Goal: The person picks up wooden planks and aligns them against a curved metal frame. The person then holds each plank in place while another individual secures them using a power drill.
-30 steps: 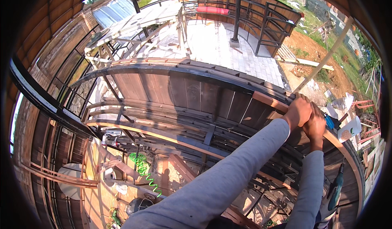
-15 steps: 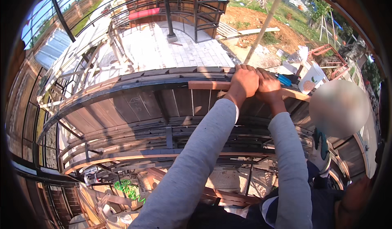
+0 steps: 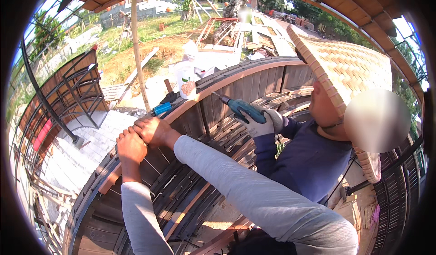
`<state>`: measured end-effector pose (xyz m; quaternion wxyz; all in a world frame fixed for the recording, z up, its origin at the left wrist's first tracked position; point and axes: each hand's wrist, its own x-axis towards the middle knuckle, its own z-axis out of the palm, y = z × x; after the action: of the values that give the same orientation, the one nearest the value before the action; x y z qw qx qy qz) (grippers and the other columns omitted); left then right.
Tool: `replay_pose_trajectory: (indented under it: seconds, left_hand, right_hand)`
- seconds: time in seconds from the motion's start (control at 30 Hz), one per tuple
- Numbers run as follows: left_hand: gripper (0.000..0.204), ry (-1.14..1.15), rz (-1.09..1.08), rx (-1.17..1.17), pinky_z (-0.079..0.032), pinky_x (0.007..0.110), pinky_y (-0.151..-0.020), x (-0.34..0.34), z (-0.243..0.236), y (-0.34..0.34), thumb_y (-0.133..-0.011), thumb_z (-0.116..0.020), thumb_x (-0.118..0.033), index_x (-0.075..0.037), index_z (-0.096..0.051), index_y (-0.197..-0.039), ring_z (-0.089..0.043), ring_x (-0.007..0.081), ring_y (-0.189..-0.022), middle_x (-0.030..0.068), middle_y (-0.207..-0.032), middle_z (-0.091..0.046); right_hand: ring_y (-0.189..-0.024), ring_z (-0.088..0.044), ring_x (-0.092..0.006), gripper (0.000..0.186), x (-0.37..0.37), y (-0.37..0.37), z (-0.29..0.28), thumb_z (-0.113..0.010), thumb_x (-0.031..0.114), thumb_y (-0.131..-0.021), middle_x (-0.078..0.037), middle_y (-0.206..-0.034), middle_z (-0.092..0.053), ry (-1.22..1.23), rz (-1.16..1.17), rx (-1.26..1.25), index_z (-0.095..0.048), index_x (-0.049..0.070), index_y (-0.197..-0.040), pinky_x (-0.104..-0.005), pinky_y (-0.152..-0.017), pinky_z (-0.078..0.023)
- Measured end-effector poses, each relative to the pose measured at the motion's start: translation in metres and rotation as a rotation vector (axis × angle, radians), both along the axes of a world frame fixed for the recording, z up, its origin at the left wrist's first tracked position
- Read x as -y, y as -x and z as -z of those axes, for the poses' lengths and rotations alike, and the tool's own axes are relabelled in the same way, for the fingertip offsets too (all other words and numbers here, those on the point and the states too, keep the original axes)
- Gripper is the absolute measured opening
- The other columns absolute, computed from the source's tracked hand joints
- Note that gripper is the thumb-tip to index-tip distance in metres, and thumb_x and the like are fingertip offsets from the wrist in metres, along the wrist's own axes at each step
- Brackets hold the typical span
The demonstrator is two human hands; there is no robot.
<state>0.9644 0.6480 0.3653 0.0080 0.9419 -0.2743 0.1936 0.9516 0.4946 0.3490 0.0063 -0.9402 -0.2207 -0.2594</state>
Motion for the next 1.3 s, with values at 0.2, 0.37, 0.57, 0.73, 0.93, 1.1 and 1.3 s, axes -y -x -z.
replay_pose_trajectory:
  seconds: [0.2, 0.37, 0.57, 0.73, 0.93, 1.1, 1.3]
  left_hand:
    - [0.043, -0.02, -0.025, -0.002, -0.051, 0.047, -0.099, 0.003, -0.001, 0.002, -0.086, -0.07, -0.025, 0.002, -0.06, -0.119, -0.066, 0.036, -0.114, 0.0198, -0.117, -0.068]
    - [0.033, 0.004, 0.051, -0.019, -0.052, 0.045, -0.095, 0.029, 0.017, 0.007, -0.09, -0.067, -0.022, 0.0, -0.063, -0.114, -0.067, 0.034, -0.109, 0.0178, -0.112, -0.069]
    - [0.031, -0.014, 0.031, 0.053, -0.056, 0.044, -0.092, 0.0, -0.004, 0.0, -0.089, -0.07, -0.018, 0.001, -0.063, -0.112, -0.07, 0.0343, -0.106, 0.0191, -0.109, -0.071]
    - [0.038, -0.032, 0.031, 0.003, -0.056, 0.044, -0.093, 0.002, 0.001, -0.001, -0.088, -0.074, -0.023, 0.002, -0.063, -0.114, -0.071, 0.034, -0.107, 0.0187, -0.109, -0.071]
    - [0.043, -0.047, 0.044, -0.038, -0.056, 0.044, -0.095, 0.011, 0.004, -0.002, -0.085, -0.077, -0.025, 0.002, -0.064, -0.116, -0.071, 0.0329, -0.109, 0.0178, -0.112, -0.071]
    - [0.045, -0.056, 0.048, -0.056, -0.057, 0.043, -0.094, 0.008, -0.001, -0.002, -0.084, -0.078, -0.026, 0.002, -0.064, -0.116, -0.072, 0.0322, -0.107, 0.0177, -0.111, -0.072]
    - [0.047, -0.062, 0.053, -0.045, -0.057, 0.042, -0.094, 0.009, 0.0, -0.002, -0.083, -0.079, -0.028, 0.001, -0.064, -0.116, -0.072, 0.0324, -0.107, 0.0177, -0.111, -0.072]
  right_hand:
    - [-0.116, -0.069, -0.03, 0.051, 0.006, -0.001, 0.004, -0.073, 0.024, -0.08, -0.015, -0.125, -0.068, -0.058, -0.041, 0.045, -0.064, 0.003, -0.126, -0.0405, -0.097, -0.057]
    - [-0.106, -0.071, -0.0298, 0.044, 0.036, 0.007, 0.031, -0.074, 0.025, -0.077, -0.013, -0.11, -0.071, -0.067, -0.05, 0.194, -0.066, 0.005, -0.115, -0.0412, -0.09, -0.058]
    - [-0.113, -0.071, -0.0292, 0.057, 0.006, 0.004, -0.008, -0.08, 0.026, -0.071, -0.013, -0.12, -0.071, -0.008, -0.002, -0.02, -0.066, 0.009, -0.123, -0.0412, -0.096, -0.059]
    - [-0.105, -0.072, -0.0262, 0.057, 0.011, -0.002, 0.006, -0.082, 0.025, -0.068, -0.01, -0.114, -0.07, 0.001, -0.018, 0.052, -0.066, 0.009, -0.121, -0.0407, -0.087, -0.06]
    - [-0.106, -0.072, -0.0264, 0.054, 0.017, 0.006, 0.0, -0.081, 0.025, -0.07, -0.011, -0.112, -0.071, 0.024, 0.009, 0.001, -0.067, 0.007, -0.119, -0.0407, -0.089, -0.059]
    - [-0.104, -0.073, -0.0286, 0.052, 0.016, 0.003, -0.007, -0.077, 0.029, -0.075, -0.011, -0.112, -0.071, 0.098, 0.014, -0.061, -0.066, 0.007, -0.121, -0.0416, -0.088, -0.06]
    - [-0.103, -0.073, -0.0291, 0.051, 0.019, 0.0, -0.01, -0.076, 0.03, -0.078, -0.012, -0.113, -0.071, 0.169, -0.008, -0.085, -0.066, 0.005, -0.122, -0.0417, -0.087, -0.061]
